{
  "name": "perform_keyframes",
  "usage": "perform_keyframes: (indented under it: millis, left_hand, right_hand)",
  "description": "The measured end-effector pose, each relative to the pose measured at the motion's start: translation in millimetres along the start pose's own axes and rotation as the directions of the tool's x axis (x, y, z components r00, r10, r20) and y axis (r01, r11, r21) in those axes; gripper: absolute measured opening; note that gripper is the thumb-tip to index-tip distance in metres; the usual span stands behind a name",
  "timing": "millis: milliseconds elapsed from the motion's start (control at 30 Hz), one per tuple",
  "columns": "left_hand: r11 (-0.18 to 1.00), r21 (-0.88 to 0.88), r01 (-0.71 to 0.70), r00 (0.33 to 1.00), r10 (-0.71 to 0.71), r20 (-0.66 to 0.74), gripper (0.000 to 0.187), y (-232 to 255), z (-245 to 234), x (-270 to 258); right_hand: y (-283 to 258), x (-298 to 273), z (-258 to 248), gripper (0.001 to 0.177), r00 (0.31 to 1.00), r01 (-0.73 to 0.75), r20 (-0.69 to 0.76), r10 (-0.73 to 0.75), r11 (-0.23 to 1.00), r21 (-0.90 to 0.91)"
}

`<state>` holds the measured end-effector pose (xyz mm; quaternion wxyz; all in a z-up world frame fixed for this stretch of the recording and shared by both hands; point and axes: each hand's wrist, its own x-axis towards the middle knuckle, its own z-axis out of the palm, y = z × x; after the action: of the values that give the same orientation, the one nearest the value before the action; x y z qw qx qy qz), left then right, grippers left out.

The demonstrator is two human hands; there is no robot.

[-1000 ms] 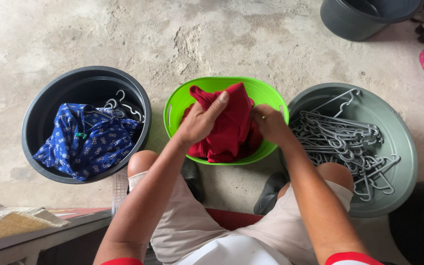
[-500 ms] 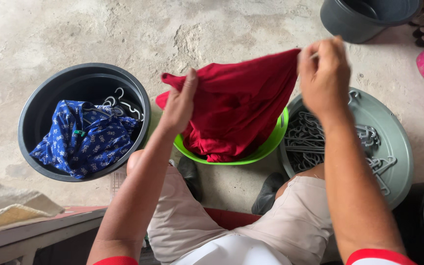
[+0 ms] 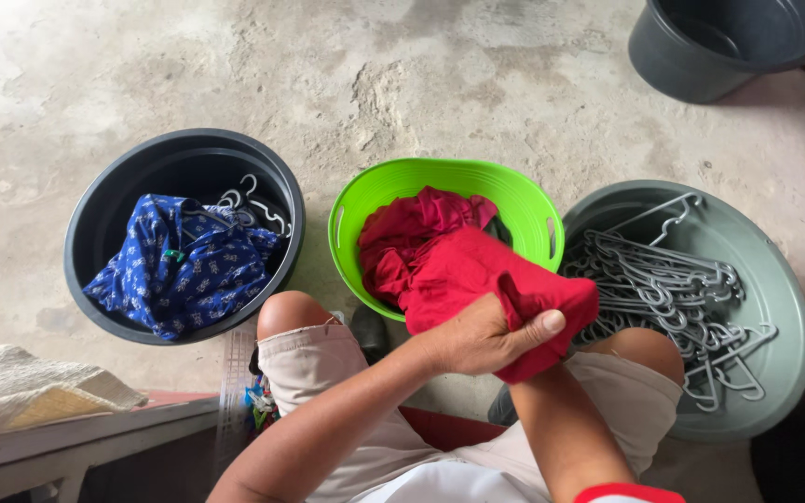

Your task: The person takes clothing items from a basket, fits them onto plastic hangers, and secures them with clothes pins.

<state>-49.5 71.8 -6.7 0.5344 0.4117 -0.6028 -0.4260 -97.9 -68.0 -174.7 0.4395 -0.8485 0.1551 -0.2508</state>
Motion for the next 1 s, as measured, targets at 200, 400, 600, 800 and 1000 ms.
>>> perform_keyframes:
  millis: [200, 400, 600, 800, 1000]
  left_hand:
    - [0.962, 0.203, 0.185, 0.941, -0.113, -0.32, 0.043, -51.4, -61.3, -1.2]
    - [0.946, 0.102, 0.307, 0.827, -0.212, -0.521, 0.042, -98.4, -103.0, -10.9]
    - [0.943, 0.099, 0.316, 0.819, -0.219, -0.531, 0.038, -88.5, -105.0, -4.7]
    - [0.932, -0.337, 0.135, 0.707, -0.329, -0.626, 0.026, -109.7, -108.0, 8.7]
    - [0.956, -0.264, 0.125, 0.676, -0.277, -0.683, 0.028, -130.6, -108.7, 4.8]
  right_hand:
    - [2.5, -61.9, -19.8, 0.055, 0.976, -0.218, 0.052, 0.212, 0.937, 0.273]
    - [-2.4, -119.0, -66.2, 0.059, 0.953, -0.291, 0.099, 0.287, 0.774, 0.562]
    - [5.9, -86.5, -145.3, 0.049, 0.962, -0.105, -0.011, 0.272, 0.405, 0.908]
    - [78.3, -50.6, -198.6, 0.041, 0.848, -0.444, 0.163, 0.504, 0.508, 0.738]
    - [65.3, -41.3, -207.1, 0.03, 0.469, -0.878, 0.225, 0.854, 0.478, 0.017]
